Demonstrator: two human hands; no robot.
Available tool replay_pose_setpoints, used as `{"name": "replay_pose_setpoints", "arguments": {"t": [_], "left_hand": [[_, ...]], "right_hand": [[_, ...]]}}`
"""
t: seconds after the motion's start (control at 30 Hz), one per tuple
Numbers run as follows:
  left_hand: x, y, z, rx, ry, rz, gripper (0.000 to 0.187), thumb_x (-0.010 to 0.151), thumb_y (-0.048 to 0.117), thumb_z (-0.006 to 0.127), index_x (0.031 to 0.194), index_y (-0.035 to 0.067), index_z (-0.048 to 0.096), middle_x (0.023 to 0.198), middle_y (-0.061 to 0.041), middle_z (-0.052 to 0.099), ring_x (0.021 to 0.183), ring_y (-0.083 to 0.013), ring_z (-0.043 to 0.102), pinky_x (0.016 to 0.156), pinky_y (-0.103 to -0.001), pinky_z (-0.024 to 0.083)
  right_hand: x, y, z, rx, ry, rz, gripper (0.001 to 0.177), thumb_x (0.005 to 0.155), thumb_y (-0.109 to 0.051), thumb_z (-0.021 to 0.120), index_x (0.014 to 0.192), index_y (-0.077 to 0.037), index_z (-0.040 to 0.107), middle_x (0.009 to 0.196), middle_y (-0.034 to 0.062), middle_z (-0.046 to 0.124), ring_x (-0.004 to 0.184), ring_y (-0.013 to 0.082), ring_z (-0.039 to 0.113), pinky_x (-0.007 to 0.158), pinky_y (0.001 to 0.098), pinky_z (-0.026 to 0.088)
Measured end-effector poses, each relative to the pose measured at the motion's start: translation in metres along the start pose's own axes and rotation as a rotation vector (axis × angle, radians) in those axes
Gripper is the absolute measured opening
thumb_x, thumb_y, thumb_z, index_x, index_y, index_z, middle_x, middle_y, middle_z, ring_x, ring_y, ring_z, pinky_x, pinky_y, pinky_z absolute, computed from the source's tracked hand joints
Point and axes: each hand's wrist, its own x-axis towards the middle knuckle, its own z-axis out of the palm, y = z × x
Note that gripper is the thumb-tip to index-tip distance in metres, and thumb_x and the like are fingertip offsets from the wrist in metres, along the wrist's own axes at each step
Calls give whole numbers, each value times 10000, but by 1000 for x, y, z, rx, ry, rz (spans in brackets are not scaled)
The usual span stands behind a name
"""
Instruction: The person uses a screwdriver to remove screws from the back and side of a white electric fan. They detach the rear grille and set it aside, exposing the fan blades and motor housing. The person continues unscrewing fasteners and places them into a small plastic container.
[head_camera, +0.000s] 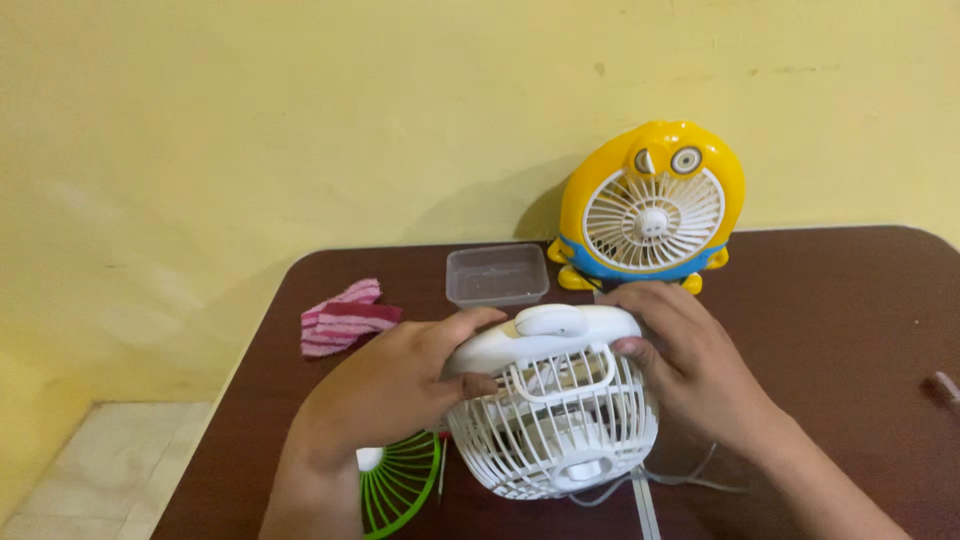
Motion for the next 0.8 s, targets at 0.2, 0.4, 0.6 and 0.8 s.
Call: {"name": "replay_pose_setpoints", "arguments": {"t": [0.2, 0.4, 0.6, 0.8], "left_hand": [[12, -15, 4, 149, 302, 477, 463, 932, 402, 629, 1302, 124, 622, 1092, -161, 755, 989, -375, 719, 780, -455, 553], [24, -28, 8, 42, 203, 570, 501, 1021, 469, 500, 1312, 76, 610, 1048, -195, 752, 1006, -391, 715, 807, -445, 563], [34, -33, 9, 24, 168, 527, 489, 1011, 440, 494, 1309, 71, 613, 983, -200, 747, 945, -378, 724, 793, -440, 555], [46, -31, 16, 9, 246, 561, 395, 1010, 373, 551, 1281, 101, 640, 1035, -163, 751, 960, -367, 718, 808, -431, 550]], "right_hand": [[-2, 1, -2, -59, 65, -18, 279, 947, -207, 622, 1153, -26, 675, 1117, 121, 717, 1032, 325, 682, 892, 414, 526], [-3, 6, -11, -37, -26, 68, 295, 960, -242, 585, 1126, -24, 695, 1072, 124, 736, 992, 325, 699, 870, 414, 537], [-3, 9, -11, -89, -56, 124, 282, 960, -244, 595, 1123, -41, 701, 1057, 112, 742, 974, 301, 695, 853, 399, 537], [-2, 14, -10, 283, -128, 353, 353, 945, -183, 550, 1268, -53, 608, 1087, 80, 736, 986, 161, 687, 852, 330, 551]]}}
